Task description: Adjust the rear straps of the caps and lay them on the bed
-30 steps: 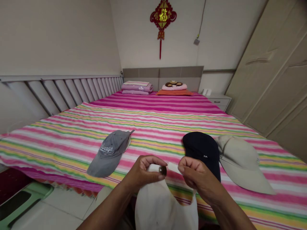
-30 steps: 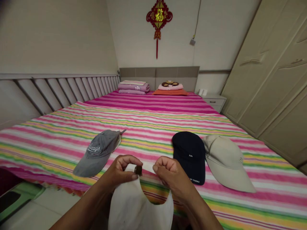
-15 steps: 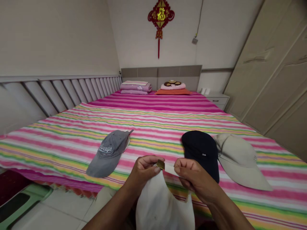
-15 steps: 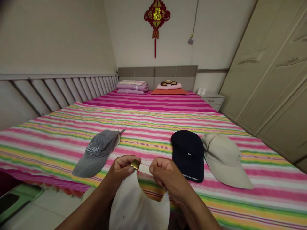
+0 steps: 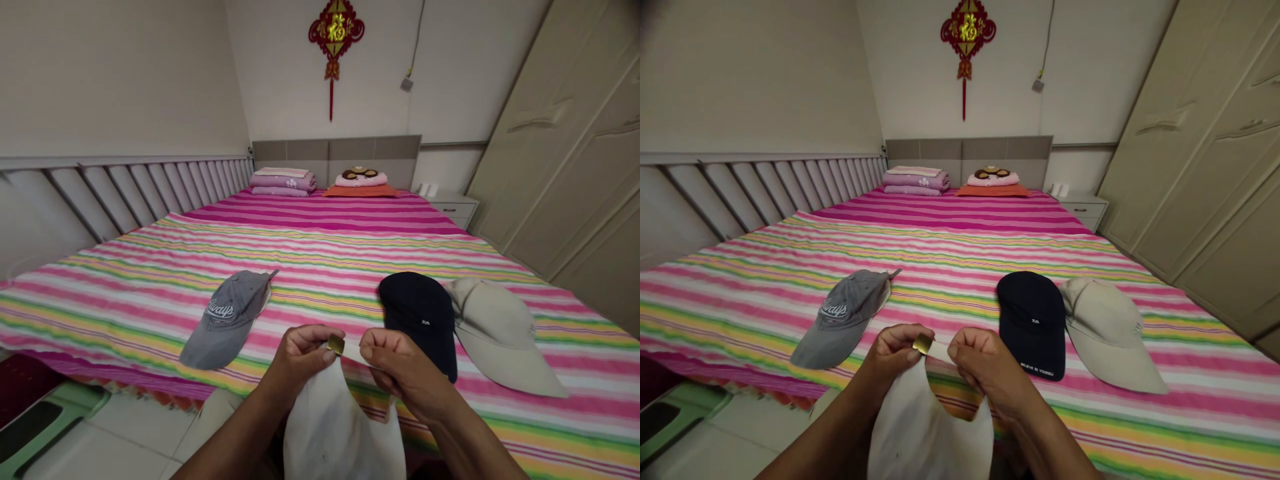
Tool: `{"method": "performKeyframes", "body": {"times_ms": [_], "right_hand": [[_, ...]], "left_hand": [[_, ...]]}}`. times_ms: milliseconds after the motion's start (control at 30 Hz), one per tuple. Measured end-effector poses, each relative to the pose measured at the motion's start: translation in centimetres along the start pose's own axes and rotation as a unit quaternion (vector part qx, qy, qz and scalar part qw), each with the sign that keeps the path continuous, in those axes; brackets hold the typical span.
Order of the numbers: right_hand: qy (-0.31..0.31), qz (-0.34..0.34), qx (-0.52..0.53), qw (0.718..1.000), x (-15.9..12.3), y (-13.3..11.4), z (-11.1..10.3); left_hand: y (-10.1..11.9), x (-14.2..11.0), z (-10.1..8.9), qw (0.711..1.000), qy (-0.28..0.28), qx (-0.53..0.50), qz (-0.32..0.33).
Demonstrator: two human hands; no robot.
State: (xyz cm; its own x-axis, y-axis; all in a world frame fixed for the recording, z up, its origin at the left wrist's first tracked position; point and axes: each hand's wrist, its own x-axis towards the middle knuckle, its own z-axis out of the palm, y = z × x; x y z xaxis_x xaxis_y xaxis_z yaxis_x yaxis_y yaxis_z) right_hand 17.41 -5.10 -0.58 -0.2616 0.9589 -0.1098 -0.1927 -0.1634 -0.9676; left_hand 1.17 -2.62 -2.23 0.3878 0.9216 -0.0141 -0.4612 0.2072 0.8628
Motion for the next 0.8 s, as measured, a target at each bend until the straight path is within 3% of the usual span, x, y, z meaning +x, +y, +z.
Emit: {"method": "performKeyframes", "body": {"times_ms": [400, 600, 800], "right_hand": [[0.005, -0.006, 0.024, 1.000, -0.10, 0.49, 0.59], [-0.004, -0.008, 0.028, 1.000, -0.09, 0.91, 0.80], [-0.010, -0.027, -0.028, 0.999, -0.27, 0.71, 0.07]], "left_hand": [[-0.65, 0.08, 0.02, 0.999, -0.015, 0.019, 0.030], [-0.88, 0.21, 0.12, 0.993, -0.029, 0.063, 0.099], [-0.88, 0.05, -0.31, 0.996, -0.035, 0.033, 0.072]]}}
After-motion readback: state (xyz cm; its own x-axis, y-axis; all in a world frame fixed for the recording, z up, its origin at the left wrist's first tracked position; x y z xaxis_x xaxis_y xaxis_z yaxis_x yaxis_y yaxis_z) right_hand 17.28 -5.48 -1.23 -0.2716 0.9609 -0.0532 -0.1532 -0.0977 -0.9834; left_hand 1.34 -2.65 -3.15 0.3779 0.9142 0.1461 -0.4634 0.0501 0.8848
